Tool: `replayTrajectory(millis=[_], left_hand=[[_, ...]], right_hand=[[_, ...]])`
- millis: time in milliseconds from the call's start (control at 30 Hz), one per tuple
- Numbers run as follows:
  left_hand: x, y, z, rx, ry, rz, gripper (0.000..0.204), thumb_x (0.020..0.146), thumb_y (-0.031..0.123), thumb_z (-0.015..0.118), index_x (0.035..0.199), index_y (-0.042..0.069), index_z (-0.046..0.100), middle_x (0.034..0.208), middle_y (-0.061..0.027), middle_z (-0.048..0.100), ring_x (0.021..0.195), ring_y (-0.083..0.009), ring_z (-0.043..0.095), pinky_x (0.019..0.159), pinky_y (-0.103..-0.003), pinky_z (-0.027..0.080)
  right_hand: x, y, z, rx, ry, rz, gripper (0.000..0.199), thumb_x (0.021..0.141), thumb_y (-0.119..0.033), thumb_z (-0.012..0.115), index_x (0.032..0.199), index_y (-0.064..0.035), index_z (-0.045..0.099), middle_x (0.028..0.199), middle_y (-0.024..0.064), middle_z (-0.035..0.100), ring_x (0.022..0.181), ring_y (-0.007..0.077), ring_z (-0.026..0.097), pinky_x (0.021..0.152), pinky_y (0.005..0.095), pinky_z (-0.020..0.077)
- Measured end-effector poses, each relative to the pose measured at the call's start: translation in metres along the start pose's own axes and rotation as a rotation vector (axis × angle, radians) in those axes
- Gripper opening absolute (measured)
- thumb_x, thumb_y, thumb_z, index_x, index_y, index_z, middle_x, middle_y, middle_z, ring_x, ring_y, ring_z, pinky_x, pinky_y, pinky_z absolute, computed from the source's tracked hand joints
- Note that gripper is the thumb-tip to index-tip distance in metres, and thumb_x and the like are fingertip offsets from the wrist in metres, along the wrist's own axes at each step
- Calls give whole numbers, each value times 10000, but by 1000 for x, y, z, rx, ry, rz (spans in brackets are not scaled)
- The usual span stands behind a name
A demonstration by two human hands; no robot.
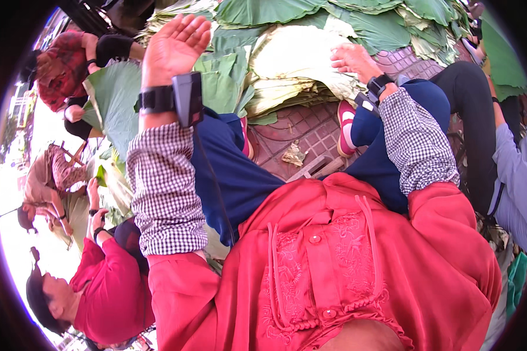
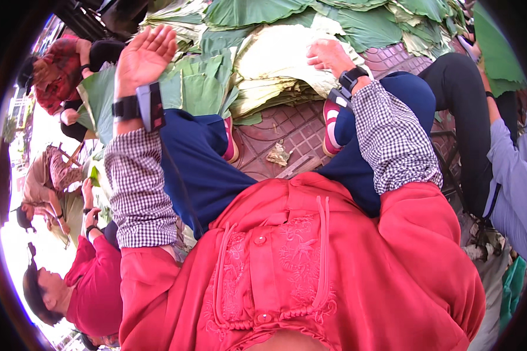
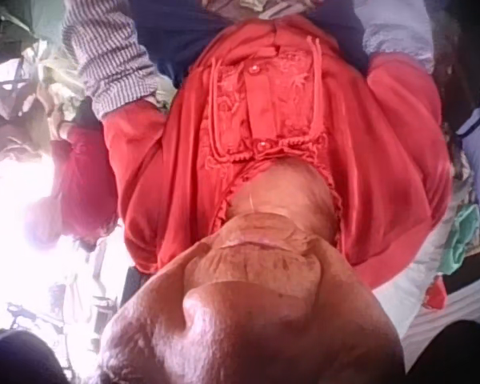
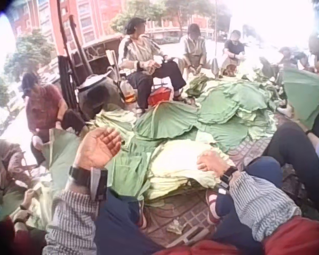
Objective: The person picks up and folds large green leaves one at a time by hand while sitting on the ground with other people.
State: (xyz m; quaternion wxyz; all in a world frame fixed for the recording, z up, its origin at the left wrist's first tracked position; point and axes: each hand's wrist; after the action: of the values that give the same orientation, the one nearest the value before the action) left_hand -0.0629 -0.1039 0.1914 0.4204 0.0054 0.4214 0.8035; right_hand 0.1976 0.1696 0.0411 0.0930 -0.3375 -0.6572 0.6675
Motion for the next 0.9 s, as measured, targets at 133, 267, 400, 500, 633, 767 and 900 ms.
replayTrajectory(millis=[133, 267, 400, 500, 633, 767, 900], left_hand=[[59, -49, -12, 37, -29, -148, 264, 872, 151, 580, 1055, -34, 541, 1073, -165, 602, 1010, -312, 587, 856, -439, 498], [66, -77, -16, 264, 24, -79, 255, 852, 148, 593, 1029, -32, 553, 977, -159, 630, 907, -279, 628, 760, -376, 537], [55, -76, -5, 281, -42, -16, 243, 845, 144, 590, 1010, -34, 568, 916, -156, 648, 816, -260, 647, 719, -346, 538], [59, -77, -4, 289, 15, 10, 234, 839, 147, 584, 987, -34, 580, 880, -157, 654, 763, -252, 656, 678, -334, 538], [58, -74, -8, 316, 59, 13, 243, 853, 144, 586, 1016, -36, 569, 936, -150, 645, 839, -250, 647, 717, -335, 540], [58, -81, -2, 464, 39, 29, 261, 835, 183, 613, 1002, -15, 575, 910, -123, 641, 793, -221, 641, 676, -306, 523], [62, -105, -4, 777, -48, -3, 292, 793, 240, 674, 975, 30, 587, 825, -59, 612, 687, -149, 593, 625, -264, 483]], right_hand=[[7, 58, -12, 251, -54, 208, 339, 847, -313, 594, 1084, -85, 511, 982, 110, 601, 798, 234, 636, 642, 344, 512], [8, 101, 1, 367, -51, 479, 382, 839, -289, 602, 1141, -90, 478, 1082, 153, 559, 841, 283, 631, 686, 382, 519], [18, 114, 36, 549, 172, 637, 530, 878, -190, 532, 1344, -90, 300, 1413, 225, 267, 1100, 346, 513, 836, 435, 486], [28, 133, 38, 740, 272, 613, 520, 895, -218, 507, 1359, -85, 315, 1471, 172, 201, 1221, 334, 393, 934, 468, 414], [35, 138, 43, 750, 431, 528, 443, 889, -242, 508, 1285, -68, 415, 1408, 111, 315, 1206, 299, 386, 939, 458, 395], [47, 120, 49, 254, 482, 96, 392, 826, -188, 592, 1186, -48, 524, 1193, 105, 519, 1058, 263, 500, 888, 408, 424], [49, 91, 75, -632, 506, -577, 306, 771, -118, 584, 1057, -10, 583, 991, 161, 551, 957, 292, 542, 844, 327, 434]])
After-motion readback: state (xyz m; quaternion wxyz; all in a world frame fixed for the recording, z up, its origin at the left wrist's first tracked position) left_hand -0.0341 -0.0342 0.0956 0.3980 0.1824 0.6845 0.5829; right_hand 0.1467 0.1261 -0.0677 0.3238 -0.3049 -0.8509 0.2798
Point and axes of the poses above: each hand's wrist, its own x-axis towards the middle knuckle, its own z-axis out of the palm, y = z × x
